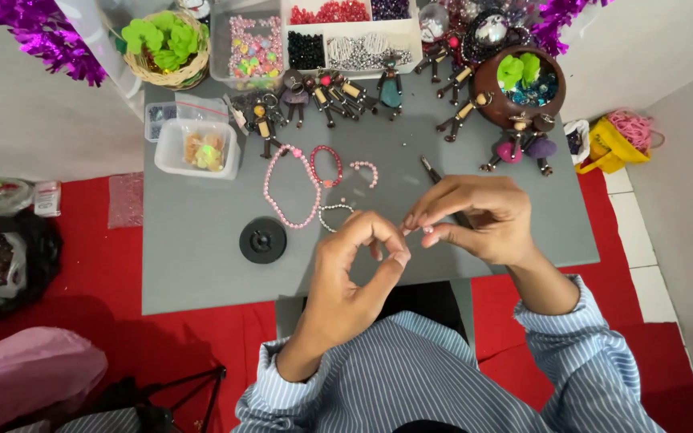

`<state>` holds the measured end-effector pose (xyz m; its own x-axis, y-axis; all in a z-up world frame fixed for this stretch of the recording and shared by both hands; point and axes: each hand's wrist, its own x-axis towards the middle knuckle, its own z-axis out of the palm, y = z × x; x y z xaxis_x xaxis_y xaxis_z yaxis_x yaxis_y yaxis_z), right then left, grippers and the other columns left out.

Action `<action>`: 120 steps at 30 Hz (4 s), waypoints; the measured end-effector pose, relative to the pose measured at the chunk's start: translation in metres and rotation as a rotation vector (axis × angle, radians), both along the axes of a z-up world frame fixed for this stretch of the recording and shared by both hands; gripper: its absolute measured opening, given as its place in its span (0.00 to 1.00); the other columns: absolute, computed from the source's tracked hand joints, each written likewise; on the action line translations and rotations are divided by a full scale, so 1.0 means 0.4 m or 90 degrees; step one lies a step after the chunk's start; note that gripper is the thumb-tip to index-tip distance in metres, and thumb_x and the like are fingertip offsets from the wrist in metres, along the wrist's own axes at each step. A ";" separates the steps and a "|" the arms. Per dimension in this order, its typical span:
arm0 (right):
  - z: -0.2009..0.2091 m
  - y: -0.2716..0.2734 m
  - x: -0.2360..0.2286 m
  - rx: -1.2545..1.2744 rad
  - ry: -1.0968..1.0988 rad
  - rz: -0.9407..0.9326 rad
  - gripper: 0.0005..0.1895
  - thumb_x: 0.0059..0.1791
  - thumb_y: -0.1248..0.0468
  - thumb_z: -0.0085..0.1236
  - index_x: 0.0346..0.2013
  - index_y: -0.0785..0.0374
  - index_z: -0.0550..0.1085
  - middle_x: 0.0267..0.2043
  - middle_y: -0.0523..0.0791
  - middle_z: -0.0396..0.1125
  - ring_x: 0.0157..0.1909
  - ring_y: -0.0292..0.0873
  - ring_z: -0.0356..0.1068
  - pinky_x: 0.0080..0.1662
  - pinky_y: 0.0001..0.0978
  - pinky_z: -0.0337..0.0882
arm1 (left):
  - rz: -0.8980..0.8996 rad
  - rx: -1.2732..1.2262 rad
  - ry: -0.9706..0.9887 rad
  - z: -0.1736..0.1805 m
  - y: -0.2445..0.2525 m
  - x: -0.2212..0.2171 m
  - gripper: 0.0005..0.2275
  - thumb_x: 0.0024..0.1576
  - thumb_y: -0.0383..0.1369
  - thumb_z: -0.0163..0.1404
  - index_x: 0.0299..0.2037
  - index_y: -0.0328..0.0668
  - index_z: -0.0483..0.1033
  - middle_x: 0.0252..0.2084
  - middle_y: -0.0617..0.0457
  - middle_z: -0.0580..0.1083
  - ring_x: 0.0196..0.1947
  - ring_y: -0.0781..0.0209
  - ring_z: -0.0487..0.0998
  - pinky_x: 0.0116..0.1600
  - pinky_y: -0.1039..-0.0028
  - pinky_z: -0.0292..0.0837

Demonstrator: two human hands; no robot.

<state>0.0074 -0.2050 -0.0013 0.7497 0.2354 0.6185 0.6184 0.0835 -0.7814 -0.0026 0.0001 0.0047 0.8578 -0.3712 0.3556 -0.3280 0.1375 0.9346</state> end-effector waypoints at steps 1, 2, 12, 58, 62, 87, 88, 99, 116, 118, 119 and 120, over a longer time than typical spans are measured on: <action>0.004 0.000 -0.004 -0.005 -0.002 -0.005 0.08 0.40 0.78 0.68 0.32 0.76 0.78 0.32 0.58 0.75 0.29 0.43 0.76 0.36 0.32 0.79 | 0.000 -0.001 -0.002 0.002 -0.001 -0.002 0.02 0.54 0.25 0.54 0.31 0.42 0.75 0.29 0.51 0.77 0.33 0.58 0.73 0.38 0.72 0.71; 0.007 -0.001 -0.009 -0.011 -0.003 -0.010 0.08 0.40 0.78 0.69 0.32 0.77 0.78 0.33 0.58 0.75 0.29 0.42 0.75 0.36 0.32 0.79 | -0.001 -0.002 -0.005 0.003 -0.002 -0.004 0.02 0.54 0.24 0.53 0.30 0.42 0.74 0.29 0.51 0.76 0.33 0.58 0.72 0.38 0.71 0.71; 0.031 0.017 -0.038 -0.103 -0.092 -0.109 0.07 0.40 0.79 0.69 0.31 0.74 0.79 0.31 0.54 0.75 0.27 0.44 0.76 0.35 0.33 0.79 | 0.014 0.019 -0.045 0.005 -0.006 -0.008 0.04 0.53 0.22 0.52 0.31 0.42 0.74 0.28 0.50 0.76 0.33 0.54 0.75 0.37 0.69 0.74; 0.038 0.042 -0.069 -0.316 -0.279 -0.251 0.09 0.44 0.75 0.68 0.32 0.77 0.75 0.33 0.57 0.72 0.35 0.56 0.79 0.40 0.40 0.83 | 0.097 0.091 -0.106 0.032 0.005 -0.033 0.05 0.51 0.21 0.50 0.31 0.42 0.69 0.31 0.52 0.74 0.32 0.58 0.71 0.40 0.71 0.70; 0.036 0.038 -0.069 -0.365 -0.327 -0.246 0.10 0.47 0.71 0.66 0.33 0.77 0.74 0.35 0.57 0.72 0.39 0.55 0.80 0.43 0.36 0.84 | 0.091 0.134 -0.093 0.042 0.008 -0.038 0.03 0.52 0.24 0.48 0.32 0.42 0.69 0.32 0.55 0.73 0.35 0.61 0.71 0.43 0.74 0.70; 0.061 0.031 -0.075 -0.593 -0.353 -0.209 0.06 0.54 0.73 0.57 0.37 0.77 0.72 0.40 0.58 0.68 0.40 0.54 0.73 0.45 0.41 0.80 | 0.139 0.201 -0.116 0.000 -0.005 -0.020 0.04 0.53 0.24 0.53 0.31 0.43 0.70 0.35 0.55 0.73 0.40 0.57 0.72 0.49 0.71 0.69; 0.065 0.032 -0.073 -0.601 -0.344 -0.209 0.06 0.55 0.73 0.55 0.36 0.75 0.71 0.38 0.55 0.67 0.38 0.52 0.71 0.44 0.40 0.77 | 0.129 0.200 -0.097 -0.005 -0.003 -0.020 0.04 0.54 0.25 0.53 0.32 0.44 0.71 0.36 0.56 0.73 0.40 0.59 0.72 0.45 0.73 0.69; 0.044 0.022 -0.066 -0.592 -0.331 -0.251 0.05 0.53 0.73 0.55 0.34 0.72 0.78 0.31 0.51 0.67 0.34 0.53 0.75 0.40 0.38 0.78 | 0.069 0.054 -0.002 -0.056 -0.014 0.007 0.04 0.54 0.23 0.59 0.34 0.42 0.79 0.36 0.50 0.80 0.40 0.54 0.82 0.39 0.72 0.79; 0.015 -0.012 -0.021 -0.704 -0.231 -0.146 0.08 0.57 0.68 0.47 0.34 0.68 0.69 0.36 0.48 0.60 0.31 0.52 0.68 0.34 0.39 0.72 | -0.018 0.037 0.097 -0.091 -0.014 0.031 0.02 0.56 0.23 0.58 0.37 0.36 0.80 0.34 0.46 0.80 0.34 0.60 0.82 0.40 0.72 0.81; 0.013 -0.013 -0.018 -0.705 -0.230 -0.141 0.06 0.55 0.68 0.49 0.34 0.67 0.69 0.36 0.47 0.60 0.32 0.51 0.68 0.35 0.38 0.72 | -0.019 0.040 0.100 -0.086 -0.014 0.031 0.02 0.56 0.23 0.57 0.38 0.35 0.80 0.34 0.45 0.80 0.33 0.59 0.82 0.40 0.71 0.81; 0.012 -0.014 -0.017 -0.707 -0.229 -0.136 0.05 0.53 0.69 0.51 0.34 0.66 0.70 0.36 0.47 0.59 0.32 0.49 0.68 0.36 0.37 0.72 | -0.020 0.043 0.103 -0.084 -0.014 0.031 0.02 0.57 0.23 0.56 0.38 0.35 0.79 0.33 0.44 0.79 0.32 0.58 0.82 0.39 0.70 0.81; 0.003 -0.018 -0.014 -0.707 -0.230 -0.136 0.05 0.53 0.69 0.51 0.34 0.66 0.70 0.36 0.47 0.59 0.32 0.49 0.68 0.36 0.37 0.72 | -0.020 0.043 0.103 -0.085 -0.016 0.032 0.02 0.57 0.23 0.56 0.38 0.35 0.79 0.33 0.44 0.79 0.32 0.58 0.82 0.39 0.70 0.81</action>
<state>0.0018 -0.2121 -0.0001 0.6631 0.6677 0.3383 0.7369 -0.6616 -0.1388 0.0101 -0.0062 -0.0292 0.8893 -0.4171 0.1877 -0.1695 0.0806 0.9822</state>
